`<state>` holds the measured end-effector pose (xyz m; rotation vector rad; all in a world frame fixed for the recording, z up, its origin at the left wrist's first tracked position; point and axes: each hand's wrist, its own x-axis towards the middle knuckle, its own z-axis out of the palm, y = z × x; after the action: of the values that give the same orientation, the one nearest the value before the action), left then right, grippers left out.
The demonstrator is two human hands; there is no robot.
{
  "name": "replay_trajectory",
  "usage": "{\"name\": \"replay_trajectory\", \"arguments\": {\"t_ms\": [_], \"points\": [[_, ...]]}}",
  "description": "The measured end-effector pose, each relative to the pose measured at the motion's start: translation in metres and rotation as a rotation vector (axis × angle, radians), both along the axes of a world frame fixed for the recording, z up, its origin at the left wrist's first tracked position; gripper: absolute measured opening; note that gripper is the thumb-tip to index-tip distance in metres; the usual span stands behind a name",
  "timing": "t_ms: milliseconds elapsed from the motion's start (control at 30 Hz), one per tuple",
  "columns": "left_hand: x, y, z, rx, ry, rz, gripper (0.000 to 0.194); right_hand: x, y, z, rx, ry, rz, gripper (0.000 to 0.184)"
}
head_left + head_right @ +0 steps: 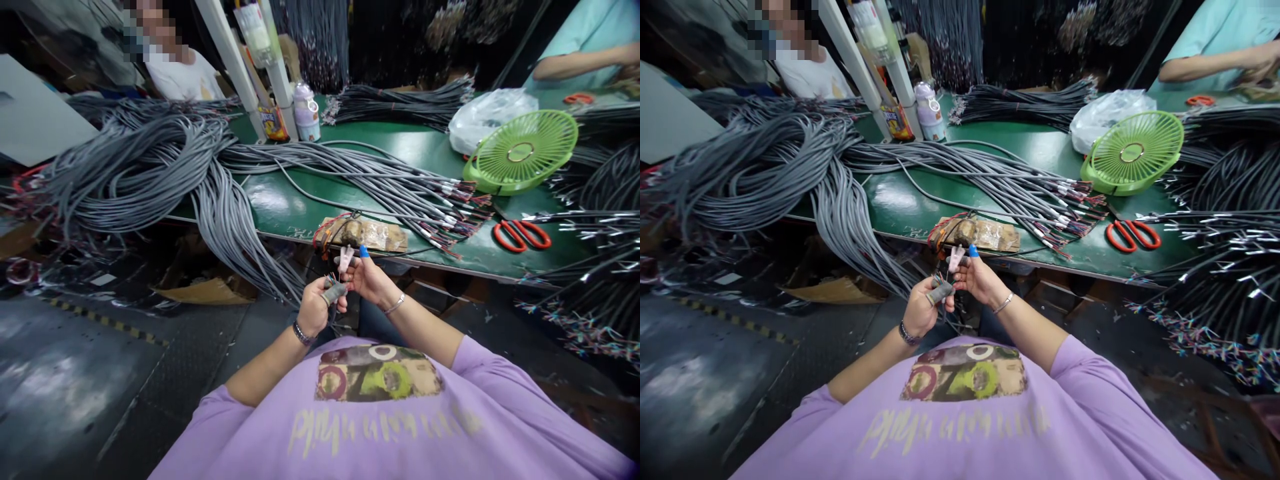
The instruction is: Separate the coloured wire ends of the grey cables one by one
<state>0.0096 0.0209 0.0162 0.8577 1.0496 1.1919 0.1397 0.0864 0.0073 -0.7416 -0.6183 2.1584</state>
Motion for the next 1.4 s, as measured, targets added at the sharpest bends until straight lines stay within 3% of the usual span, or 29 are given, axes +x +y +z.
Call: {"name": "replay_trajectory", "arguments": {"t_ms": [267, 567, 733, 900, 1100, 1233, 1333, 1400], "points": [[0.006, -0.005, 0.001, 0.065, -0.013, 0.192, 0.02, -0.001, -0.004, 0.007, 0.047, -0.077, -0.087, 0.019], [0.008, 0.005, 0.001, 0.037, -0.049, 0.241, 0.022, -0.004, 0.005, 0.007, -0.107, 0.019, -0.054, 0.036], [0.01, 0.01, -0.002, -0.005, -0.041, 0.219, 0.024, -0.01, 0.006, 0.002, -0.066, 0.063, -0.12, 0.036], [0.011, 0.011, -0.003, -0.026, -0.028, 0.193, 0.025, -0.013, 0.003, -0.002, -0.024, 0.064, -0.044, 0.045], [0.008, 0.004, -0.003, 0.026, -0.02, 0.18, 0.023, -0.005, -0.004, -0.004, -0.077, 0.023, -0.065, 0.05], [0.005, -0.006, -0.009, 0.045, 0.012, 0.179, 0.023, 0.006, -0.02, -0.009, 0.036, -0.101, 0.024, 0.052], [0.001, -0.011, -0.014, 0.071, 0.051, 0.149, 0.022, 0.01, -0.032, -0.011, 0.22, -0.257, -0.013, 0.038], [-0.002, -0.013, -0.016, 0.076, 0.099, 0.061, 0.022, 0.011, -0.035, -0.009, 0.34, -0.351, -0.044, 0.032]]}}
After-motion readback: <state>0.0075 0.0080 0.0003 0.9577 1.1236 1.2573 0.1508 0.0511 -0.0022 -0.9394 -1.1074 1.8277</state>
